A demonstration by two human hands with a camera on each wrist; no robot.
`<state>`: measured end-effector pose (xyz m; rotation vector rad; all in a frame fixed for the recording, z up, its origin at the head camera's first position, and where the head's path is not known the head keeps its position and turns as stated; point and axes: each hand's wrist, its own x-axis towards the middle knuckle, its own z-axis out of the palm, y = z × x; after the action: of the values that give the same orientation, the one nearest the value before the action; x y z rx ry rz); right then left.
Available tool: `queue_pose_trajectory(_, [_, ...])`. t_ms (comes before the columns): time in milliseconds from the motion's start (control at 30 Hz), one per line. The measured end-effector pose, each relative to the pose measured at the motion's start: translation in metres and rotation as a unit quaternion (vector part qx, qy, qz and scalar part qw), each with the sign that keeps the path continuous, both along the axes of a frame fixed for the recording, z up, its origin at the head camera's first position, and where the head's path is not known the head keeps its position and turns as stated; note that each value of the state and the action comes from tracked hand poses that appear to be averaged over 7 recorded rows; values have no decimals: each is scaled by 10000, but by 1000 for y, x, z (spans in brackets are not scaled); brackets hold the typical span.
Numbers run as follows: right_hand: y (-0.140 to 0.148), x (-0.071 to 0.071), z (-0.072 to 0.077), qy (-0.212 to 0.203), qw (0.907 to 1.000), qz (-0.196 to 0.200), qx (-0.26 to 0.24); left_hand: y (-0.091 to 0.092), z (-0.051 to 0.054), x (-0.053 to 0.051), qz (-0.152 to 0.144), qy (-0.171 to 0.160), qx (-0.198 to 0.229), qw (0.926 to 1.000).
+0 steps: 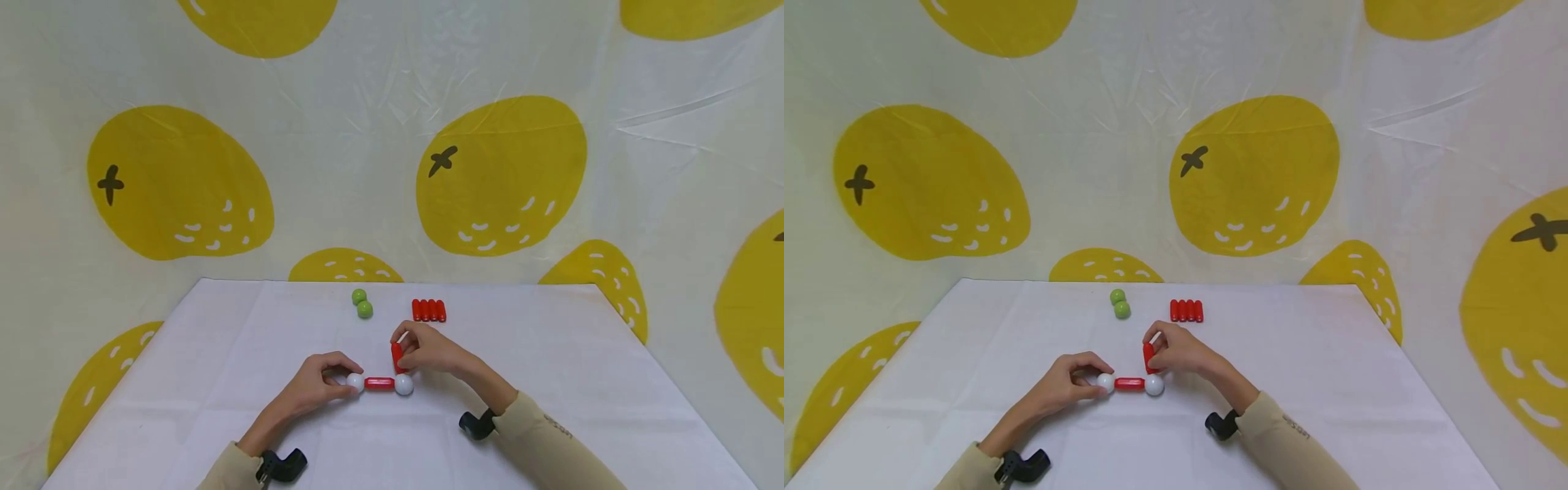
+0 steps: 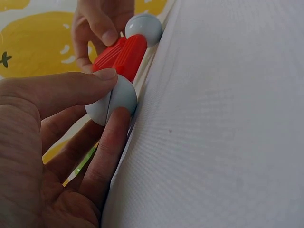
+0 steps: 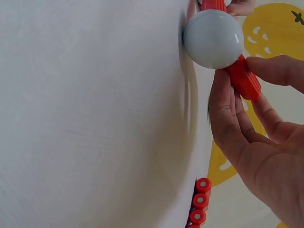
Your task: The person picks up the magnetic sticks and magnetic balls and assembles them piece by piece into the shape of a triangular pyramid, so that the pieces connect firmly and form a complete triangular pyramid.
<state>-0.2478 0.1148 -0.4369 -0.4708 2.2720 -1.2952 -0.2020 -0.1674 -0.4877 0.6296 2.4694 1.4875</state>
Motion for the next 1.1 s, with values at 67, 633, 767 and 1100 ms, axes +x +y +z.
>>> queue_pose_trajectory(67, [0,0,0,-18,10000,17,-27,0,0,0,-2,-8,39,10000])
queue_pose_trajectory(633, [-1,0,-4,-52,9994,194,281,1,-1,1,-28,-17,76,10000])
queue_pose_trajectory(767, [0,-1,-5,-72,9993,252,259,0,-2,1,-37,-8,99,9999])
queue_pose_trajectory(1100, [0,-3,-10,10,9989,255,401,0,-3,0,-43,-2,135,9999])
